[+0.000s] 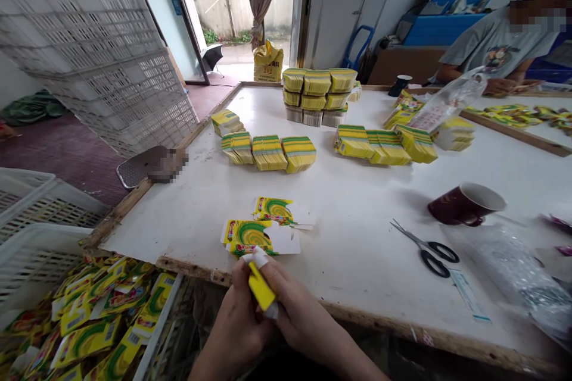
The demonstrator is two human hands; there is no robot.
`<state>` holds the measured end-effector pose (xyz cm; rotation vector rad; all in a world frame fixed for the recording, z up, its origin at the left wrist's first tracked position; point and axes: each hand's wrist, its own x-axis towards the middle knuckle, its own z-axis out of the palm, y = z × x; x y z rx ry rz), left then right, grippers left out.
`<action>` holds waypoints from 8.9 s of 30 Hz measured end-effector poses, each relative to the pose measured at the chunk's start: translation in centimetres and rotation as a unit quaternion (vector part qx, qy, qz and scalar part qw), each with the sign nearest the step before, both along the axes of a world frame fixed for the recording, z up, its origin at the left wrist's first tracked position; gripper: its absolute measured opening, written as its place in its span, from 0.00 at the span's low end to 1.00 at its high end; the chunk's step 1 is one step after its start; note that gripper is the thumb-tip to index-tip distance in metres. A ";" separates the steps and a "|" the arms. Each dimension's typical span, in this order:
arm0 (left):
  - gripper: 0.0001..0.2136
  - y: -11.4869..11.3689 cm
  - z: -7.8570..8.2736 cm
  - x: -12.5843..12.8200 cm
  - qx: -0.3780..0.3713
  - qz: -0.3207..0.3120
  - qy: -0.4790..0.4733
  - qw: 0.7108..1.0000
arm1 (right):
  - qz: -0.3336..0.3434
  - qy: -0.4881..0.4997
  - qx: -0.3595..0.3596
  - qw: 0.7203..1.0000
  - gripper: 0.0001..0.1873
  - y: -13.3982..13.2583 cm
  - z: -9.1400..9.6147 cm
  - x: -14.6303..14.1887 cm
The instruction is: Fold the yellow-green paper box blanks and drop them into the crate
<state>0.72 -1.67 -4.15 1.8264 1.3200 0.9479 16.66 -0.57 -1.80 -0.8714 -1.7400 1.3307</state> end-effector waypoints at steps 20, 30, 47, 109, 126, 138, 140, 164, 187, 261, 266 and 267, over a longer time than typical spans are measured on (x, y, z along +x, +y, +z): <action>0.28 0.9 2.0 -1.6 -0.020 -0.019 0.069 0.997 | 0.014 -0.155 0.077 0.985 0.17 1.3 0.9 2.9; 0.26 2.9 2.8 -6.3 -0.021 0.415 -0.497 0.762 | -0.183 -0.240 0.101 0.948 0.27 4.1 -2.6 0.0; 0.26 1.6 0.9 -0.7 -0.077 0.316 -0.595 0.735 | -0.141 -0.131 0.010 0.981 0.36 3.2 -1.9 -1.0; 0.28 -0.2 -0.8 -0.2 0.014 0.075 0.122 0.990 | -0.058 -0.104 0.109 0.987 0.31 0.5 -1.2 1.0; 0.30 0.7 1.8 -1.6 -0.058 0.077 -0.136 0.986 | -0.070 -0.052 0.025 0.996 0.39 0.9 -1.0 1.3; 0.26 2.2 2.2 -5.5 -0.103 0.407 -0.594 0.687 | -0.181 -0.240 0.092 0.949 0.23 5.3 -3.2 -0.5; 0.22 2.2 1.7 -4.8 -0.136 0.401 -0.591 0.687 | -0.177 -0.244 0.092 0.949 0.24 5.5 -3.4 -0.7; 0.33 1.1 1.8 0.8 -0.109 0.243 -0.538 0.800 | -0.082 0.089 -0.115 0.986 0.15 0.2 -0.4 -2.6; 0.32 -0.2 0.7 -0.6 -0.057 0.023 0.072 0.996 | -0.228 -0.023 0.087 0.969 0.33 0.0 0.6 1.1; 0.16 2.3 2.4 -3.4 -0.243 0.359 -0.657 0.617 | -0.175 -0.349 0.093 0.916 0.29 5.5 -2.8 -1.4; 0.12 2.3 1.9 -2.6 -0.253 0.366 -0.650 0.616 | -0.181 -0.326 0.083 0.924 0.31 5.7 -2.8 -1.5; 0.12 2.3 1.8 -2.6 -0.252 0.368 -0.647 0.618 | -0.184 -0.316 0.081 0.927 0.32 5.7 -2.9 -1.5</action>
